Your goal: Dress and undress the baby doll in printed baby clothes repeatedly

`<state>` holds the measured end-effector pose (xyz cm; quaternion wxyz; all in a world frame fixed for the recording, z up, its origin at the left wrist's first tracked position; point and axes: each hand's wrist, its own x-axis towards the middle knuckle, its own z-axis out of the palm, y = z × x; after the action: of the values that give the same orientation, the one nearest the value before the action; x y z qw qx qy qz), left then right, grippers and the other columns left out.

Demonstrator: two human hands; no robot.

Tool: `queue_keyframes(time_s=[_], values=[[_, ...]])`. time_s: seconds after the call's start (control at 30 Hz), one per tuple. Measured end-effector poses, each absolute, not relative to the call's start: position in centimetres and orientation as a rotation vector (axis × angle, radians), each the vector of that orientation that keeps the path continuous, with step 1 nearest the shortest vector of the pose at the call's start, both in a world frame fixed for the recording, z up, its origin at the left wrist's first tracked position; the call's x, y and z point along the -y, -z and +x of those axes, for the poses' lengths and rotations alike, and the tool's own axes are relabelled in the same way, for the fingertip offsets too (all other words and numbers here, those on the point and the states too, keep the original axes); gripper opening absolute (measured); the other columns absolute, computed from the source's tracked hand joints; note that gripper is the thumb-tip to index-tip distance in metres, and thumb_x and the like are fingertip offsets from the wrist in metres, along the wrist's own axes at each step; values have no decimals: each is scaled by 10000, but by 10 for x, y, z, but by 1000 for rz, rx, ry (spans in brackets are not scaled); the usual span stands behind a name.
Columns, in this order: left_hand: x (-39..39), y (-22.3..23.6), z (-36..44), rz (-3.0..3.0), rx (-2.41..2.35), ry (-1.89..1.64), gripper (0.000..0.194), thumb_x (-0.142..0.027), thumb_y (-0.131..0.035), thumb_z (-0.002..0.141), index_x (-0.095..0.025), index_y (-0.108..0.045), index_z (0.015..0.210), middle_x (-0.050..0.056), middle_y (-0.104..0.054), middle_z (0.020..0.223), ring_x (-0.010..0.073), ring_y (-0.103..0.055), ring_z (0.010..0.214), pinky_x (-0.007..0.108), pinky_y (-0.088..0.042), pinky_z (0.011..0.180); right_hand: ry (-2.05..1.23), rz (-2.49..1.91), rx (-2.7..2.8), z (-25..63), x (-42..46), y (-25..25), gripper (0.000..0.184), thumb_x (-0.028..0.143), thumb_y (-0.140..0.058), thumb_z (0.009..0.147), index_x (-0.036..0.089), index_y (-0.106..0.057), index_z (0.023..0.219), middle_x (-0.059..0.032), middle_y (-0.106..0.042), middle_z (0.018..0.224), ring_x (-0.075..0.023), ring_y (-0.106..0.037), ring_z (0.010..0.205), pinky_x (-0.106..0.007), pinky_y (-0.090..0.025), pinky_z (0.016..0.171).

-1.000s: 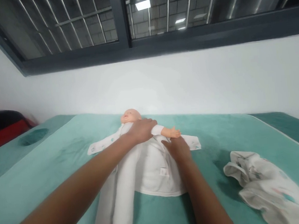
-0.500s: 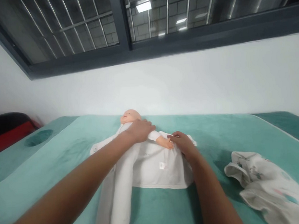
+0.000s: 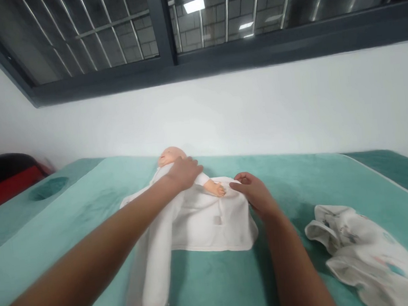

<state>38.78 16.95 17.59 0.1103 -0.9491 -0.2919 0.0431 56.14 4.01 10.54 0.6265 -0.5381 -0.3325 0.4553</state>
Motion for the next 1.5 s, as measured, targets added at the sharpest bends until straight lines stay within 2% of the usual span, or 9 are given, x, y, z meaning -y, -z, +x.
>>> queue_keyframes(time_s=[0.27, 0.43, 0.5, 0.7, 0.9, 1.03, 1.17, 1.4, 1.5], values=[[-155, -144, 404, -2888, 928, 52, 257, -234, -608, 782, -195, -575, 1034, 129, -614, 1094, 306, -495, 1099, 492, -318, 954, -1094, -1047, 747, 542, -39, -115, 411, 394, -797, 638, 257, -561, 945, 13, -675, 852, -146, -584, 574, -249, -425, 494], [-144, -131, 414, -3108, 981, 251, 451, -381, -694, 675, -152, -556, 1039, 149, -618, 1079, 341, -532, 1070, 530, -324, 972, -1064, -969, 814, 529, -42, -116, 388, 347, -783, 663, 265, -599, 994, -2, -676, 949, -149, -601, 663, -262, -465, 595], [-144, -132, 412, -3229, 953, 338, 450, -327, -711, 637, -167, -562, 1030, 104, -652, 1022, 300, -581, 996, 478, -372, 953, -1061, -953, 848, 523, -41, -117, 353, 319, -773, 686, 262, -615, 997, -9, -668, 1018, -152, -612, 735, -254, -472, 634], [-157, -147, 393, -3440, 1007, 858, 108, -178, -530, 749, -178, -584, 841, 17, -689, 870, 149, -628, 803, 244, -478, 704, -1088, -911, 1057, 511, -35, -125, 372, 317, -743, 735, 254, -624, 1082, -62, -624, 1218, -208, -619, 981, -320, -481, 822], [-171, -160, 357, -3225, 1364, 1388, 141, -85, -471, 698, -181, -549, 765, 34, -667, 924, 144, -603, 805, 278, -481, 731, -565, -1501, 1045, 552, -46, -105, 270, 362, -687, 723, 231, -655, 957, -74, -675, 1111, -264, -593, 1057, -374, -441, 876], [-169, -156, 335, -3015, 1647, 1521, 120, -75, -507, 685, -187, -538, 716, 28, -628, 869, 170, -573, 811, 330, -458, 782, -332, -1951, 1324, 573, -53, -86, 176, 353, -599, 758, 218, -669, 846, -72, -702, 977, -258, -619, 907, -347, -435, 789], [-153, -147, 326, -2965, 1682, 1516, 138, -74, -476, 732, -199, -529, 754, 8, -588, 844, 153, -547, 785, 313, -442, 787, -214, -1933, 1453, 569, -55, -81, 190, 345, -490, 822, 233, -644, 813, -31, -701, 898, -212, -619, 819, -311, -438, 734], [-125, -139, 318, -2803, 1728, 1761, 87, -241, -452, 880, -194, -522, 903, 39, -590, 938, 160, -555, 875, 313, -434, 822, 301, -1766, 1381, 548, -64, -84, 275, 304, -406, 882, 184, -632, 980, -112, -645, 1101, -265, -561, 1046, -396, -398, 935], [-117, -133, 306, -2738, 1723, 1764, 131, -286, -460, 895, -196, -518, 970, 58, -588, 1020, 182, -546, 971, 341, -430, 861, 274, -1676, 1448, 522, -59, -93, 251, 354, -429, 903, 199, -626, 902, -107, -650, 1008, -256, -568, 986, -382, -405, 897]])
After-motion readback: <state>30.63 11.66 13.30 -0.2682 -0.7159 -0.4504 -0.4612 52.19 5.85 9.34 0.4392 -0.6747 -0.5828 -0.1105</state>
